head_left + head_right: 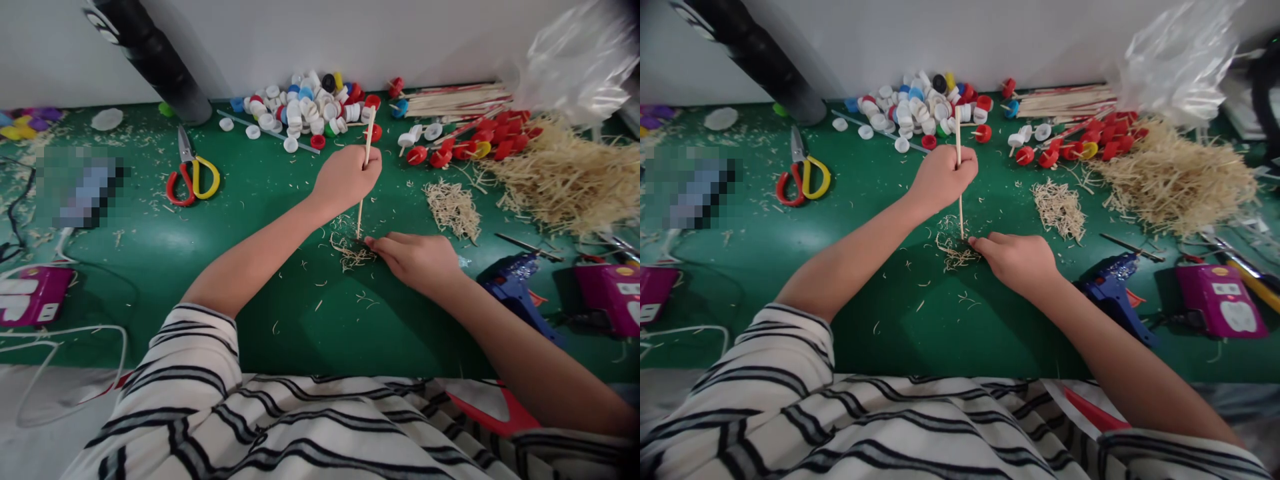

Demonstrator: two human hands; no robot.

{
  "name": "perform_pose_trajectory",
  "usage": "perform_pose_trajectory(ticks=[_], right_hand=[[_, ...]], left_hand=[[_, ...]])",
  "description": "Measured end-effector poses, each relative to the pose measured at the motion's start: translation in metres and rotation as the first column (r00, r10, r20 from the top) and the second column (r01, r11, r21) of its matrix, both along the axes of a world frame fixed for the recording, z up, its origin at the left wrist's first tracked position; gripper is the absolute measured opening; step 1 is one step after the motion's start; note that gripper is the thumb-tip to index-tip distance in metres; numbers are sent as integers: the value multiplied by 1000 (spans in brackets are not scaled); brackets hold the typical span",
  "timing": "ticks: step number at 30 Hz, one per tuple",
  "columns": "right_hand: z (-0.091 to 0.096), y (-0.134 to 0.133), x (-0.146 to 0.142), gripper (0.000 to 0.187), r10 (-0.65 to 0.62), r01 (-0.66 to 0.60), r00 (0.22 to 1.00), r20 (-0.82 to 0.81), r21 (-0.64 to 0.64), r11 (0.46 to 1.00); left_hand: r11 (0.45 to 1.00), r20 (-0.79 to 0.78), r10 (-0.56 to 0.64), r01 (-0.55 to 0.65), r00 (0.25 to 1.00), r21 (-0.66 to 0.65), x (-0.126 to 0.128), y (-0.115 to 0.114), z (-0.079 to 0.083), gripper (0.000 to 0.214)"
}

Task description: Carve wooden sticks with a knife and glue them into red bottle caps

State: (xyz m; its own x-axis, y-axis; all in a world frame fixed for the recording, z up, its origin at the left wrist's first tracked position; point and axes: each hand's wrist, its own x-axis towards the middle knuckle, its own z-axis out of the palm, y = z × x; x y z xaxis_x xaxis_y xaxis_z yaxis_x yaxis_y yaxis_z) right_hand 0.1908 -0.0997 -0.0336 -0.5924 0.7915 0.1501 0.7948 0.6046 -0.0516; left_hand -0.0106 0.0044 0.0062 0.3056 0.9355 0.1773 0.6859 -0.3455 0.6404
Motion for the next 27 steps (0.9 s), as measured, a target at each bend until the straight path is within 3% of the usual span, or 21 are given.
perform_pose_trajectory(ticks=[7, 14, 22, 27], right_hand=[[1, 3, 0, 41, -2, 3, 1000, -16, 54, 999], [9, 4, 6, 44, 15, -14, 1000, 25, -51, 999], [7, 9, 20, 33, 22, -28, 998, -61, -114, 993], [5, 9, 18, 30, -14, 2, 983, -180, -69, 998]], left_hand=[[1000, -63, -19, 20, 998, 9, 1, -4, 6, 28], [1000, -32, -1, 2, 999, 18, 1, -3, 5, 27], [999, -31, -6, 7, 999, 33, 2, -4, 7, 26], [1000, -34, -15, 16, 999, 13, 3, -4, 9, 28]])
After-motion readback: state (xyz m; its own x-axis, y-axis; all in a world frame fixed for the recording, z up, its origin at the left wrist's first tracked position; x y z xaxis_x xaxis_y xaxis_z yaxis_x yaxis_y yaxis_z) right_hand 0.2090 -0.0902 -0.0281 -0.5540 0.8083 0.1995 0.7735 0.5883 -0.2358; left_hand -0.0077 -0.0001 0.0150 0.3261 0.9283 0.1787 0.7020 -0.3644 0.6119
